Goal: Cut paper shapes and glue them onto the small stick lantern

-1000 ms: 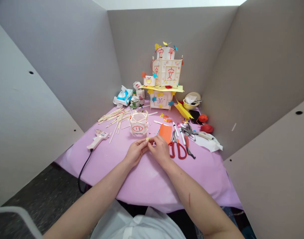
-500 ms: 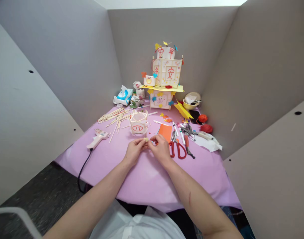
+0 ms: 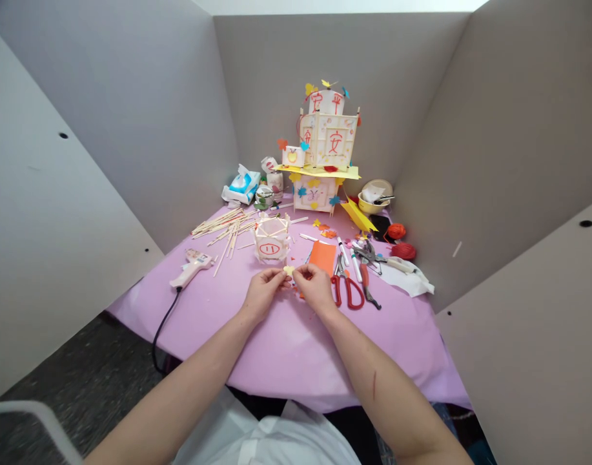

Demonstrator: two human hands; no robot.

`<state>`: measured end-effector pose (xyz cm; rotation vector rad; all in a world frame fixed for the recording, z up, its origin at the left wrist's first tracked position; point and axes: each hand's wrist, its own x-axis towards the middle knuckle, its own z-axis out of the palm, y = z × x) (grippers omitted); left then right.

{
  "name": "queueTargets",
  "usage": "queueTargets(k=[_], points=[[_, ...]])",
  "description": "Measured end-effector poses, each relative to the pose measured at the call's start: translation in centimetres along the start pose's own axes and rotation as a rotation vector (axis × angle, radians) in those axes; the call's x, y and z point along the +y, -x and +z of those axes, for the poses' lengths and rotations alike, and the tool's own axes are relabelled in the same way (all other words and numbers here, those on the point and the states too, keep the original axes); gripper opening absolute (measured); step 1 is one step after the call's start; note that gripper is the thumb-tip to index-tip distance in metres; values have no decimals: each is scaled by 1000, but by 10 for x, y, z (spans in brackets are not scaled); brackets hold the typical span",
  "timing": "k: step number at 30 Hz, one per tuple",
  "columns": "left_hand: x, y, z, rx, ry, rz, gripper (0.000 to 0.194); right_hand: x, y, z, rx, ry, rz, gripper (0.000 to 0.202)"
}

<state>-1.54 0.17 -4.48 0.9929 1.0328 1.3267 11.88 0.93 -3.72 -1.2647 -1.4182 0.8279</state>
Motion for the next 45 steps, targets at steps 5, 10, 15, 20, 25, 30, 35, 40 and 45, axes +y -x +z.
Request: queueTargets(k=[5, 10, 15, 20, 25, 30, 35, 40, 45], points=[[4, 2, 0, -2, -54, 25, 24, -3, 2, -1, 2, -27, 21, 18], [7, 3, 0, 22, -122, 89, 21, -4, 3, -1, 32, -38, -30, 19], [7, 3, -1, 68, -158, 137, 22, -1, 3, -1, 84, -51, -58, 21], [6, 1, -4, 127, -131, 150, 29, 5, -1, -1, 107, -130, -11, 28], [6, -1, -8, 208, -152, 173, 36, 4, -1, -2, 110, -151, 14, 30], [8, -3, -8, 340, -103, 202, 23, -1, 1, -3, 109, -155, 6, 32], [10, -1, -8, 259, -113, 135, 29, -2, 1, -2, 108, -171, 9, 32], [9, -2, -8, 278, -115, 197, 22, -1, 1, -2, 92, -202, 9, 30], [9, -1, -4, 173, -99, 177, 20, 1, 1, -1, 72, -184, -4, 32]])
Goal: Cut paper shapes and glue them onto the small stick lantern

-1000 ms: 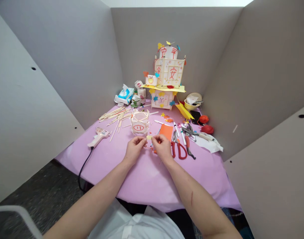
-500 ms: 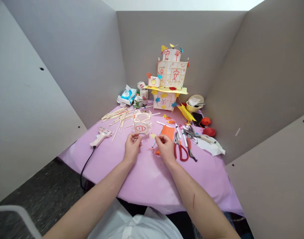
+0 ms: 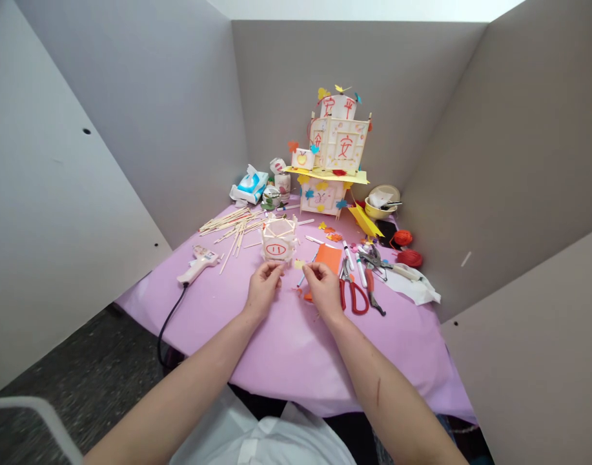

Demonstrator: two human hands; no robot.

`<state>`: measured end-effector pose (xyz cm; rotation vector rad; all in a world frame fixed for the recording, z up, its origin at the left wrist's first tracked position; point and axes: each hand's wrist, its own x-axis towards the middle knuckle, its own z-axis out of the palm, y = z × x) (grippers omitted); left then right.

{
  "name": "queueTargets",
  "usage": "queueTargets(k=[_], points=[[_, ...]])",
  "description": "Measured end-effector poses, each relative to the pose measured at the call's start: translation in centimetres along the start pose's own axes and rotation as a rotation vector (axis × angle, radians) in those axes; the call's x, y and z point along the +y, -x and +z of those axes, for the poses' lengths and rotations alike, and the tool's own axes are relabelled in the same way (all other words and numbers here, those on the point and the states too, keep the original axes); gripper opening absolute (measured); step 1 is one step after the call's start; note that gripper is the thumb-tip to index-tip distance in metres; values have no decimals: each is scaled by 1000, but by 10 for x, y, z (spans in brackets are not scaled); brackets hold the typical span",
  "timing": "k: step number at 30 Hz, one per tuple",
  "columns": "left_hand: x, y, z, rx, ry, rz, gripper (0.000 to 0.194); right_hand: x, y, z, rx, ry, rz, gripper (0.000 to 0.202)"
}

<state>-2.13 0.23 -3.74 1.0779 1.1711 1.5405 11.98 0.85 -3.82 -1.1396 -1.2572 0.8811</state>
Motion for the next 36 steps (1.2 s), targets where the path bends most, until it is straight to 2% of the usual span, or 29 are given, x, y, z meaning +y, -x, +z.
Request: queueTargets(k=[5, 11, 15, 17, 20, 23, 29, 36], points=[[-1, 4, 4, -98, -41, 12, 20, 0, 1, 1, 3, 98, -32, 29], [-4, 3, 4, -96, -32, -13, 19, -5, 5, 2, -21, 185, -112, 25], [-2, 2, 3, -140, 66, -94, 22, -10, 8, 3, -57, 150, -138, 25], [1, 2, 2, -204, 233, -192, 25, -11, 8, 3, -56, 118, -155, 25], [10, 3, -2, -361, 513, -346, 25, -12, 9, 2, -46, 95, -164, 26], [19, 4, -6, -502, 667, -427, 21, -11, 9, 2, -44, 104, -159, 27], [26, 7, -12, -626, 752, -500, 28, -13, 9, 2, -59, 142, -203, 24], [31, 11, -16, -744, 779, -517, 38, -14, 10, 2, -71, 141, -223, 22]])
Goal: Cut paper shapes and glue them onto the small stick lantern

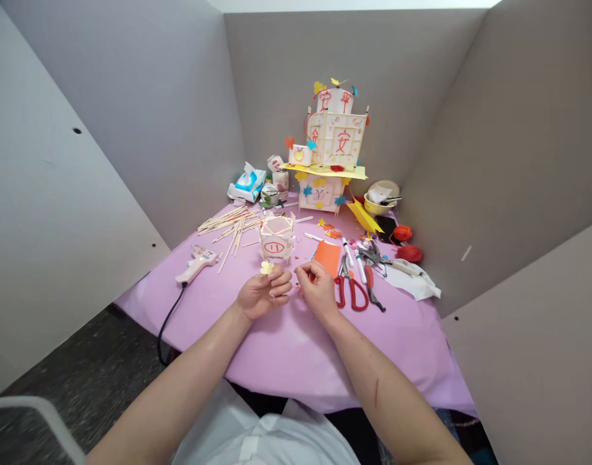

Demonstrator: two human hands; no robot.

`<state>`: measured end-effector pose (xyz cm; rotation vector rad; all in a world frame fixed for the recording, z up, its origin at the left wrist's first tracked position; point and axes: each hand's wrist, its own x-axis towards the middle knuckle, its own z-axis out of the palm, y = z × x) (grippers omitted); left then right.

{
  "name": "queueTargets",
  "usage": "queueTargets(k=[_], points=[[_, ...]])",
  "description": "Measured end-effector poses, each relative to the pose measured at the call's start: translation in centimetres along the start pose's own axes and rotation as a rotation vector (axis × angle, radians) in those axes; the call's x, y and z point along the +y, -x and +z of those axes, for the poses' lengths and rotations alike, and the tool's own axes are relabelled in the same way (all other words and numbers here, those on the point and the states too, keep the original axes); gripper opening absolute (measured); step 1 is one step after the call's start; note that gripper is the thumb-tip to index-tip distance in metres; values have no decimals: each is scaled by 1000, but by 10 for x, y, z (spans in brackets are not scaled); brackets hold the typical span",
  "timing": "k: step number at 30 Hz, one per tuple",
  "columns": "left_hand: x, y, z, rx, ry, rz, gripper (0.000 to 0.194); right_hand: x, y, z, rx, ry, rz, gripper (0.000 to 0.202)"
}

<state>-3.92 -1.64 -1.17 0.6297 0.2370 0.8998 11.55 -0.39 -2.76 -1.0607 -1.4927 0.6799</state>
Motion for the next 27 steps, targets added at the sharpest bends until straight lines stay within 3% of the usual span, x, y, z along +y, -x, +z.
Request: queueTargets(k=[5, 10, 17, 19, 24, 27], points=[[0, 4, -3, -15, -73, -41, 41, -1, 0, 0, -12, 12, -13, 23], [-1, 4, -5, -112, -61, -45, 41, -2, 1, -1, -10, 6, -26, 22], [0, 2, 1, -29, -43, -35, 40, -1, 0, -1, -7, -3, -43, 21], [-4, -5, -2, 59, -84, 65, 34, 0, 0, -1, 0, -18, -49, 21], [-15, -23, -21, 593, -530, 458, 16, 3, -1, -2, 0, -40, -16, 19], [-17, -24, -26, 668, -777, 539, 16, 3, -2, -2, -26, -37, 31, 17]])
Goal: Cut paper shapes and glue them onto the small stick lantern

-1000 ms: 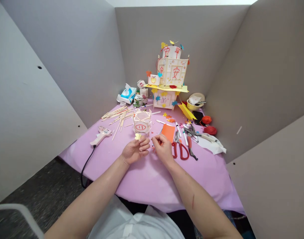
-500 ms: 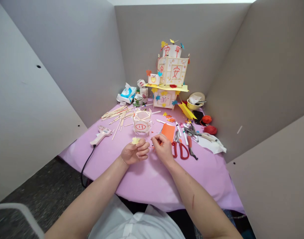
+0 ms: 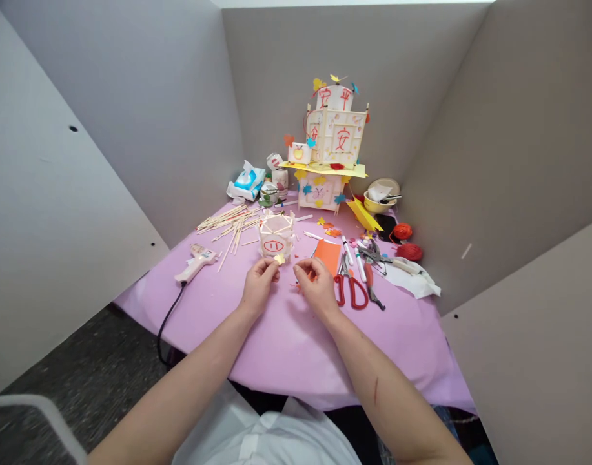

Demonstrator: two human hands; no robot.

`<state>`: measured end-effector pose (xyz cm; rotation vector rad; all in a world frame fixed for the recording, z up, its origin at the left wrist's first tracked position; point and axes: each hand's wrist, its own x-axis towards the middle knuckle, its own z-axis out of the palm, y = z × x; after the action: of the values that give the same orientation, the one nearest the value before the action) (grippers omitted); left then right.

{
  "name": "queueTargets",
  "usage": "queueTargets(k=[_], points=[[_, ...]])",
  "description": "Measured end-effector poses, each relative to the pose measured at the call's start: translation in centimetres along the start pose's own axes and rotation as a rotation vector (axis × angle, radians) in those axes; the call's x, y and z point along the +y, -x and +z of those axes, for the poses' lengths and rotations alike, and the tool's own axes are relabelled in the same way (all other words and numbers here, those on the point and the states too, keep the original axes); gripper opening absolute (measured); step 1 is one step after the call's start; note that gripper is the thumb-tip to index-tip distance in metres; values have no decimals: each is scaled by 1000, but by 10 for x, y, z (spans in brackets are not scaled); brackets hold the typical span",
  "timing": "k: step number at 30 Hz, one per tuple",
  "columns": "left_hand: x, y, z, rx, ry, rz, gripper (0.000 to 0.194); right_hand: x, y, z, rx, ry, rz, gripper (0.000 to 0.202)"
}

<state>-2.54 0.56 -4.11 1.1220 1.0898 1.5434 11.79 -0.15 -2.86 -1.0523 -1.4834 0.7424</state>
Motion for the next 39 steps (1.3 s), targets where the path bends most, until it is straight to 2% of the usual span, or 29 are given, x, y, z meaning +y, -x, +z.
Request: queueTargets(k=[6, 10, 14, 21, 25, 31, 39], points=[[5, 7, 2, -34, -209, 132, 13, 1, -1, 2, -35, -45, 67, 19], [3, 8, 3, -66, -268, 179, 12, 4, -2, 3, -63, -195, 179, 21], [2, 8, 3, -89, -288, 201, 11, 4, -3, 4, -62, -305, 259, 22], [4, 9, 3, -117, -291, 190, 12, 1, -5, 3, -44, -343, 320, 21], [6, 9, 4, -136, -231, 142, 12, 5, -4, 2, -59, -357, 394, 22], [7, 8, 5, -203, -64, -19, 16, 9, -4, 2, -83, -451, 455, 23], [5, 6, 4, -271, 209, -234, 19, 2, -6, 2, -200, -619, 486, 18]])
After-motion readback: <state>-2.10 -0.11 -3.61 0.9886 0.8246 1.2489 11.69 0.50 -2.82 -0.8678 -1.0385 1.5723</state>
